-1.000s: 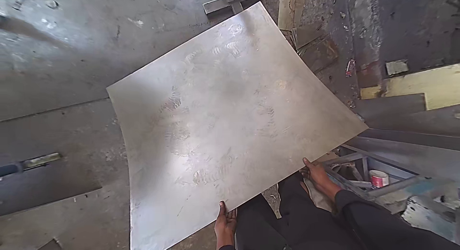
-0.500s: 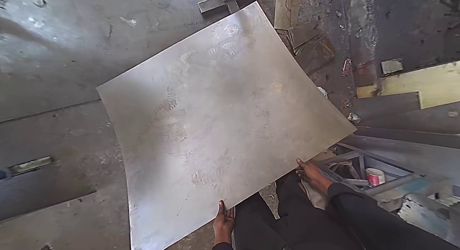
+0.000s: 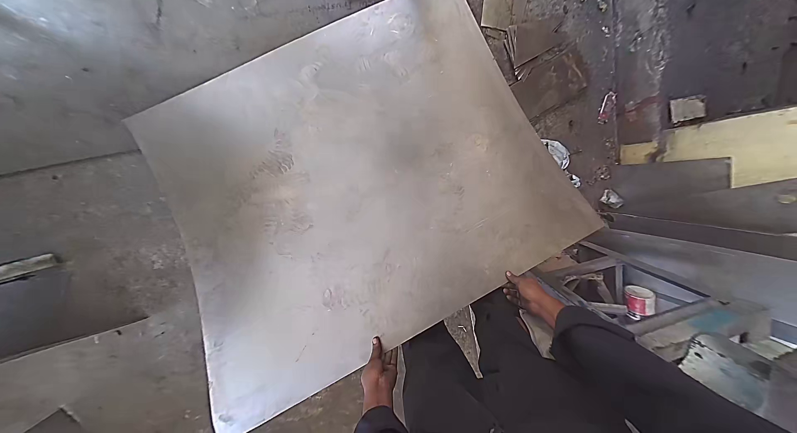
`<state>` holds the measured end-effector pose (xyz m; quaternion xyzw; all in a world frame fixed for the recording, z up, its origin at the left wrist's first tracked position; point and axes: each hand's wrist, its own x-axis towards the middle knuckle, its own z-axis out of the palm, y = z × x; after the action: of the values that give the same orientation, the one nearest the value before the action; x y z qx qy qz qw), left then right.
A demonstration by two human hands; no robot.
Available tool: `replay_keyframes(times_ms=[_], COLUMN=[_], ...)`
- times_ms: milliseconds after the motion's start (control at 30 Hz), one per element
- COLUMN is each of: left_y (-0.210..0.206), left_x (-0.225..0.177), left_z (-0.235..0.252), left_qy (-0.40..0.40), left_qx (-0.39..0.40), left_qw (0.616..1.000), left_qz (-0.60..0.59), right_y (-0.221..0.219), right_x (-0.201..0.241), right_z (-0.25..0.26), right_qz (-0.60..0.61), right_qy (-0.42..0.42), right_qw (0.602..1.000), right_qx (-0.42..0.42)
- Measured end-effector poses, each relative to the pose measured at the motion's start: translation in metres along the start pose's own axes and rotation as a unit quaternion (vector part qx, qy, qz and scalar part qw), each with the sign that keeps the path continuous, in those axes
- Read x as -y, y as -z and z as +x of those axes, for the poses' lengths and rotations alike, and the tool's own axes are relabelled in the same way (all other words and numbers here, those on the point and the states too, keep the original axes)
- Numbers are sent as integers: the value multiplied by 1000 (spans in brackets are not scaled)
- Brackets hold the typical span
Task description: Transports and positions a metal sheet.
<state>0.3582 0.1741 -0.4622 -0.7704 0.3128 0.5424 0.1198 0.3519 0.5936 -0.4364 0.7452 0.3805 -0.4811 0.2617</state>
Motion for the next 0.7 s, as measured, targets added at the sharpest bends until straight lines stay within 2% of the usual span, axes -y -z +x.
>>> replay_keyframes(times_ms=[267, 700], left_y=[6, 13], left_x=[-5, -14], left_z=[5, -3], left_qy=[-2, -5], left_qx=[-11, 1], left_qw=[1000, 999], left_qz=[20, 33], right_y=[10, 14], right_x=[-5, -11], right_z=[-23, -43], right_qz=[-50, -15], right_qy=[48, 66], right_qw=[996, 995], right_qx=[51, 70])
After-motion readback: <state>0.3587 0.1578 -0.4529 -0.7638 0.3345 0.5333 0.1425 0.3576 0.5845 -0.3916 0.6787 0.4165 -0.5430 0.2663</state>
